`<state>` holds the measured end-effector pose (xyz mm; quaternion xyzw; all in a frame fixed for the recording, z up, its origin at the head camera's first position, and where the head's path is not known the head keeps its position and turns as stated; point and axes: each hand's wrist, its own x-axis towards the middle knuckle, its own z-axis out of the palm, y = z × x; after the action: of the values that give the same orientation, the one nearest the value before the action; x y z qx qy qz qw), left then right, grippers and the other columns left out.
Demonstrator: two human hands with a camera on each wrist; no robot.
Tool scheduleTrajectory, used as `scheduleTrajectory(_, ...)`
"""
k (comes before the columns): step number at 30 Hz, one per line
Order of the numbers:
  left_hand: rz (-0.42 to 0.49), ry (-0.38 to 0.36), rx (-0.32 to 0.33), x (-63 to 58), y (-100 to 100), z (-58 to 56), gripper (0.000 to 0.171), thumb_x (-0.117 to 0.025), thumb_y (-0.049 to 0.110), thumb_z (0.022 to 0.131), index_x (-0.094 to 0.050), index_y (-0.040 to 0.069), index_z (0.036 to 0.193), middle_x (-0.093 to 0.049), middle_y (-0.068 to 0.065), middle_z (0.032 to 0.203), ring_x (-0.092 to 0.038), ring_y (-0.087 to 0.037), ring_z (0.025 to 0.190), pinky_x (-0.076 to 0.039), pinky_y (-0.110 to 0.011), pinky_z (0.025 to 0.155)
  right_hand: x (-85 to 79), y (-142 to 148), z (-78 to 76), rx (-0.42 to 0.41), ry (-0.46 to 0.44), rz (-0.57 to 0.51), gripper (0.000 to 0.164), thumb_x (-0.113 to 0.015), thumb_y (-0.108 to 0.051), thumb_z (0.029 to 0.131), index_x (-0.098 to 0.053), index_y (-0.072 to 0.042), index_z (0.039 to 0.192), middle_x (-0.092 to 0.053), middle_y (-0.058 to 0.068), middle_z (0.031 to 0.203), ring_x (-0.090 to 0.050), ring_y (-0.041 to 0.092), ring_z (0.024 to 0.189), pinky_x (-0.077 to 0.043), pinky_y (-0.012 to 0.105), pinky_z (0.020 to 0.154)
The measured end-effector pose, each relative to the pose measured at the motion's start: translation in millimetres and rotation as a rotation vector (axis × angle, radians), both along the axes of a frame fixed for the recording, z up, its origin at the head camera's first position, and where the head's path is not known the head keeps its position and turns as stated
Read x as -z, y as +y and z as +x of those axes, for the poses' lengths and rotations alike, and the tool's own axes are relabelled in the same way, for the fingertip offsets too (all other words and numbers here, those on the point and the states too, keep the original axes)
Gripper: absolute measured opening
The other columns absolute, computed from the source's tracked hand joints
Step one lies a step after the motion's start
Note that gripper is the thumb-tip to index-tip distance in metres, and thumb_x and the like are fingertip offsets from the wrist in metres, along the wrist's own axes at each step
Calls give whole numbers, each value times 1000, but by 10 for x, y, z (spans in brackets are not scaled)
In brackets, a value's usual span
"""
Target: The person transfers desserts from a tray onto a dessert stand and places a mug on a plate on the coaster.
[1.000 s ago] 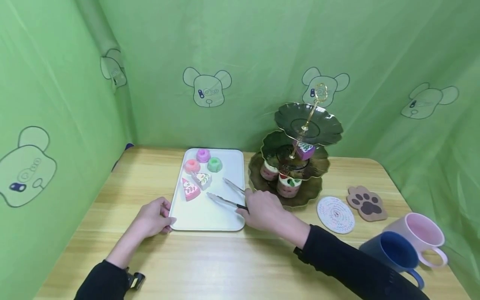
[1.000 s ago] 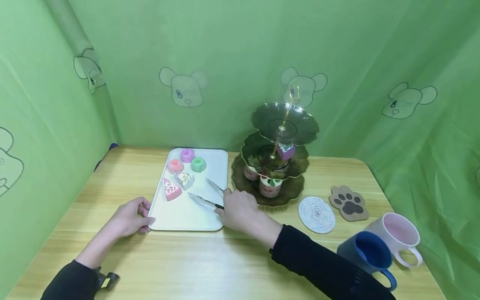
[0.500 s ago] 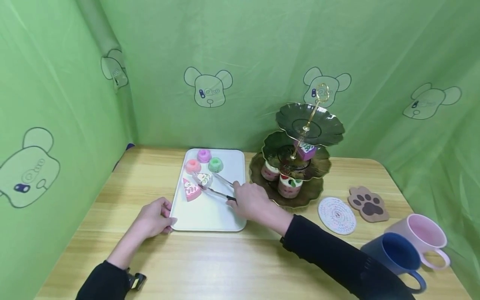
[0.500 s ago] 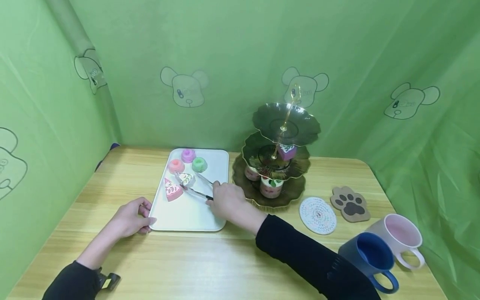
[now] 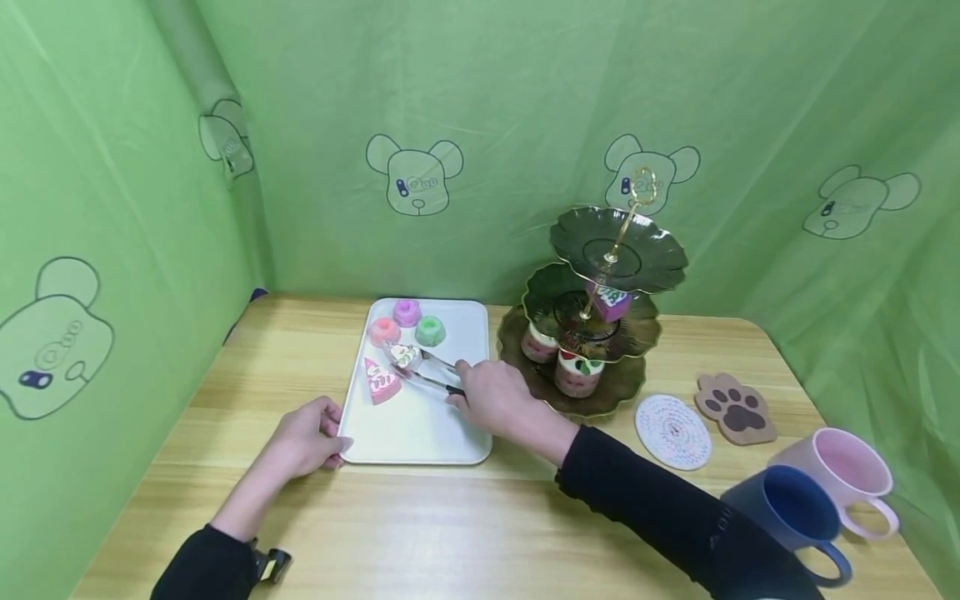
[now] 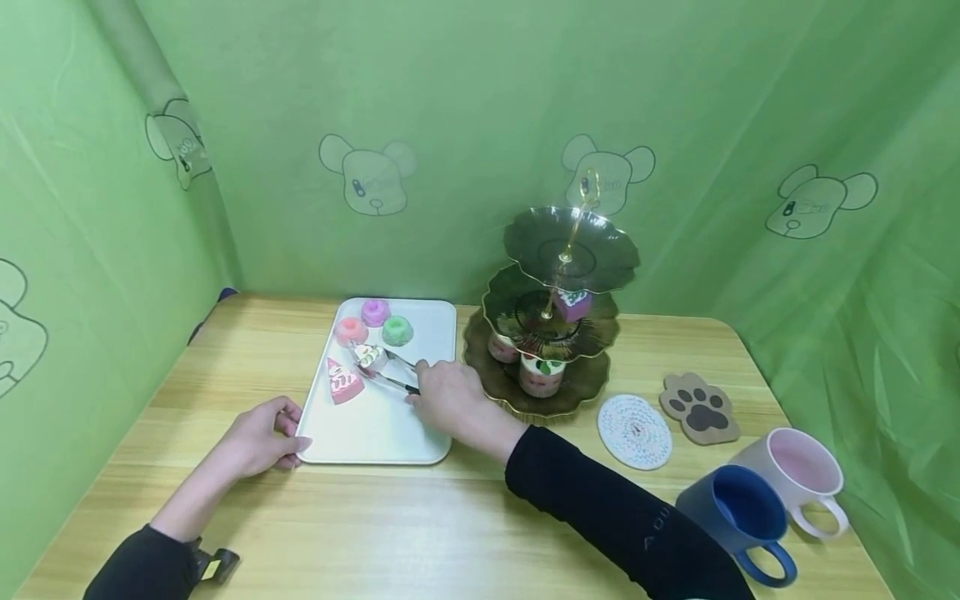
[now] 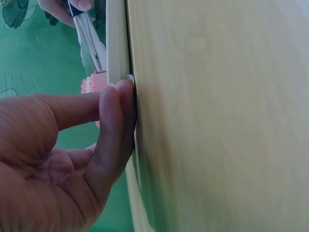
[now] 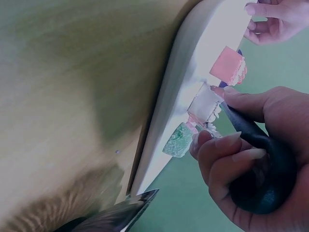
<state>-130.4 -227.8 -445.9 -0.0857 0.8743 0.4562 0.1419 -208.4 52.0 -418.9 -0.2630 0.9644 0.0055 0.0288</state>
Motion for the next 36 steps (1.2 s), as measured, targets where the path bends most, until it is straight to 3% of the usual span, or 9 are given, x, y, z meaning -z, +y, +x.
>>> scheduleTrajectory(9,7,2,7,4,11,15,34,-75,-10,90,-54,-10,116,-61,-18,96,-68,-22,66,-68,-34,60,-42,116,89,8,-16,-3,49,-65,-53,103,-65,-12,129,-64,6,80,-63,23,68,-56,38,52)
scheduleTrajectory(19,3,4,6,4,26,23,33,-75,-10,90,-54,-10,116,-61,-18,95,-68,-22,67,-68,-34,60,-195,434,258,-29,23,-120,38,-71,-49,100,-65,-12,108,-62,2,75,-63,24,64,-55,42,49)
scheduleTrajectory(24,3,0,6,2,26,23,33,-75,-10,90,-54,-10,116,-61,-18,96,-68,-22,67,-68,-34,60,-410,634,368,-24,77,-166,44,-72,-48,100,-67,-9,118,-62,2,74,-62,25,61,-54,43,47)
scheduleTrajectory(29,8,0,5,-2,20,23,33,-74,-10,91,-54,-10,116,-61,-18,95,-69,-22,67,-68,-34,60,-674,841,491,-2,128,-214,50,-73,-47,99,-67,-6,128,-68,5,80,-68,28,68,-57,45,52)
scheduleTrajectory(36,3,-7,5,-9,19,24,33,-73,-10,92,-53,-11,117,-61,-18,95,-69,-22,67,-68,-35,61,-965,1171,591,19,204,-265,48,-74,-43,100,-67,-3,125,-67,6,76,-57,19,56,-47,36,42)
